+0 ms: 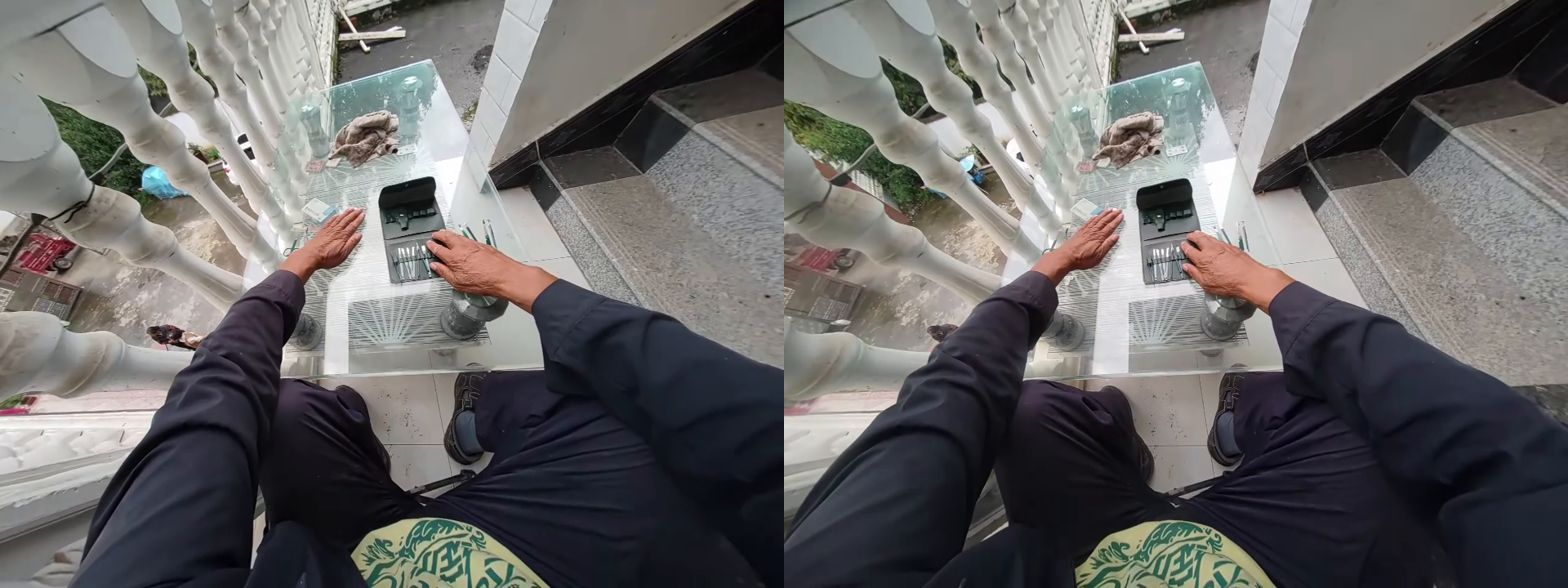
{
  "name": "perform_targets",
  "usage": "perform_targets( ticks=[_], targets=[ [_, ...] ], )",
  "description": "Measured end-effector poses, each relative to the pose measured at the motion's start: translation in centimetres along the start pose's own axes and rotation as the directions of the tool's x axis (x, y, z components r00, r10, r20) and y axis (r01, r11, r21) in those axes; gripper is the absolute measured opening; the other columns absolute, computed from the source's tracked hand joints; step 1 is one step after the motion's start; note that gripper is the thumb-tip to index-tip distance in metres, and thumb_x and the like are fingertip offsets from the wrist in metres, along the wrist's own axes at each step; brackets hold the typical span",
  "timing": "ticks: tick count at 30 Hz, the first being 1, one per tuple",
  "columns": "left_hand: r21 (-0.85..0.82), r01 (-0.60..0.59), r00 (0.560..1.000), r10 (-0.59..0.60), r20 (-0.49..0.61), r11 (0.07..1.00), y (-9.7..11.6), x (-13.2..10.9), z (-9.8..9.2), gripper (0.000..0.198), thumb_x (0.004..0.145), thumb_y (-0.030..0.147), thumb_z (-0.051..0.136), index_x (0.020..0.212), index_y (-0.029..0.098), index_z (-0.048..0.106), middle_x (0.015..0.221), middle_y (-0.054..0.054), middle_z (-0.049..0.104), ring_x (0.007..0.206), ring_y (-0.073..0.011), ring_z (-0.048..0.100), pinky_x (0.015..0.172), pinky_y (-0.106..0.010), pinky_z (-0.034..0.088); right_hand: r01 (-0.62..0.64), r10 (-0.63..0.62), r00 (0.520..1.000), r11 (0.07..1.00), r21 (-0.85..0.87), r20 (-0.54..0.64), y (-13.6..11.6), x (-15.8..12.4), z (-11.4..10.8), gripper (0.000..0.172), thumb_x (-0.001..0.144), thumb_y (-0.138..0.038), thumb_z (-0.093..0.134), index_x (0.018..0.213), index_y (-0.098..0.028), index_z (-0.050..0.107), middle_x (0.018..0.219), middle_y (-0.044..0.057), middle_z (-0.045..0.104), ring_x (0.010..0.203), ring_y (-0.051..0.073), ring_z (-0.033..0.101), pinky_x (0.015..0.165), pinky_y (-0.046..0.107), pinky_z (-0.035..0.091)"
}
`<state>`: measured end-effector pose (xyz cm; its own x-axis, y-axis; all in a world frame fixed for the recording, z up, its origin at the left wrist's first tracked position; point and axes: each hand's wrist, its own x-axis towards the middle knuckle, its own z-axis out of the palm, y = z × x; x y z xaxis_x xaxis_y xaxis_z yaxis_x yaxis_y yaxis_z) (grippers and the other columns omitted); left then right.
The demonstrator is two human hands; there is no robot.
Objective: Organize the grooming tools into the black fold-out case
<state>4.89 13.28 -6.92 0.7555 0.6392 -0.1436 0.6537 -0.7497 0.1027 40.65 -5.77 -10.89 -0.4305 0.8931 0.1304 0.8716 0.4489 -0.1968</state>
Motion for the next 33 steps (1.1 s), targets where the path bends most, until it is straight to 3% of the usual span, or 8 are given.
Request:
perform_targets(
  ticks=[4,6,9,11,15,20,28,33],
  targets=[
    [-0.023,0.03,1.0,-0.03,-0.01,0.999,-0.6,-0.4,0.1,0.089,0.132,0.056,0.025,0.213,0.017,0.026,0.223,-0.012,0.016,0.209,-0.0344,0.012,0.168,-0.059,0.009,-0.005,0.004,0.999,1.0,0.027,0.044,0.1,0.6,-0.6,0.072,0.129,-0.048,0.041,0.183,-0.008,0.065,0.186,0.033,0.064,0.177,0.047,0.062,0.15,0.064,0.053],
    [-0.036,0.045,0.996,-0.048,-0.074,0.998,-0.2,-0.4,0.3,0.087,0.133,0.055,0.027,0.212,0.018,0.027,0.222,-0.013,0.02,0.209,-0.035,0.013,0.168,-0.062,0.005,-0.006,0.005,1.0,0.999,0.048,0.03,0.1,0.4,-1.3,0.07,0.127,-0.048,0.048,0.184,-0.011,0.065,0.186,0.032,0.065,0.175,0.049,0.063,0.149,0.067,0.053],
    [-0.055,0.026,0.971,-0.038,-0.237,0.998,1.8,-0.5,0.6,0.082,0.135,0.056,0.036,0.211,0.027,0.032,0.221,-0.012,0.028,0.209,-0.0368,0.014,0.168,-0.069,0.006,-0.084,0.086,0.995,0.996,0.042,-0.054,-0.5,-0.6,-2.5,0.062,0.125,-0.043,0.055,0.175,-0.01,0.072,0.176,0.032,0.072,0.167,0.05,0.066,0.143,0.067,0.055],
    [-0.066,0.004,0.956,-0.023,-0.293,0.998,4.1,-0.8,0.8,0.077,0.134,0.052,0.046,0.208,0.032,0.042,0.219,-0.012,0.034,0.207,-0.0396,0.022,0.168,-0.072,0.015,-0.194,0.196,0.974,0.98,0.034,-0.11,-1.5,-1.2,-3.1,0.048,0.125,-0.038,0.056,0.153,-0.011,0.083,0.158,0.032,0.078,0.152,0.049,0.072,0.132,0.063,0.06],
    [-0.113,-0.021,0.98,-0.002,-0.198,0.993,10.2,-2.0,1.0,0.068,0.127,0.029,0.052,0.195,0.023,0.061,0.21,-0.018,0.052,0.195,-0.0386,0.051,0.162,-0.064,0.04,-0.361,0.366,0.928,0.929,0.077,-0.063,-4.8,-1.4,-3.6,0.027,0.123,-0.036,0.065,0.124,-0.019,0.085,0.132,0.024,0.085,0.124,0.041,0.077,0.109,0.051,0.063],
    [-0.081,-0.035,0.998,0.03,-0.063,0.996,15.9,-4.2,1.0,0.071,0.124,0.025,0.048,0.193,0.012,0.062,0.206,-0.023,0.056,0.194,-0.0368,0.053,0.161,-0.056,0.043,-0.452,0.448,0.89,0.892,0.026,0.085,-8.4,-0.3,-3.8,0.033,0.122,-0.034,0.068,0.14,-0.013,0.085,0.14,0.027,0.089,0.129,0.043,0.083,0.111,0.048,0.062],
    [-0.029,0.054,0.998,-0.053,0.019,0.998,18.5,-5.3,1.3,0.079,0.123,0.025,0.048,0.201,0.009,0.051,0.212,-0.024,0.045,0.203,-0.0393,0.036,0.165,-0.064,0.032,-0.443,0.443,0.896,0.896,-0.023,0.038,-9.9,0.1,-3.1,0.046,0.12,-0.033,0.06,0.149,-0.008,0.085,0.147,0.035,0.088,0.137,0.051,0.084,0.113,0.053,0.065],
    [-0.045,0.098,0.995,-0.097,0.021,0.994,19.7,-5.1,1.7,0.079,0.126,0.027,0.045,0.202,0.003,0.046,0.214,-0.028,0.039,0.204,-0.0414,0.031,0.165,-0.062,0.032,-0.529,0.525,0.847,0.848,0.025,0.084,-10.5,0.9,-3.5,0.043,0.121,-0.03,0.063,0.147,-0.008,0.089,0.142,0.034,0.091,0.138,0.052,0.086,0.117,0.055,0.067]
  ],
)
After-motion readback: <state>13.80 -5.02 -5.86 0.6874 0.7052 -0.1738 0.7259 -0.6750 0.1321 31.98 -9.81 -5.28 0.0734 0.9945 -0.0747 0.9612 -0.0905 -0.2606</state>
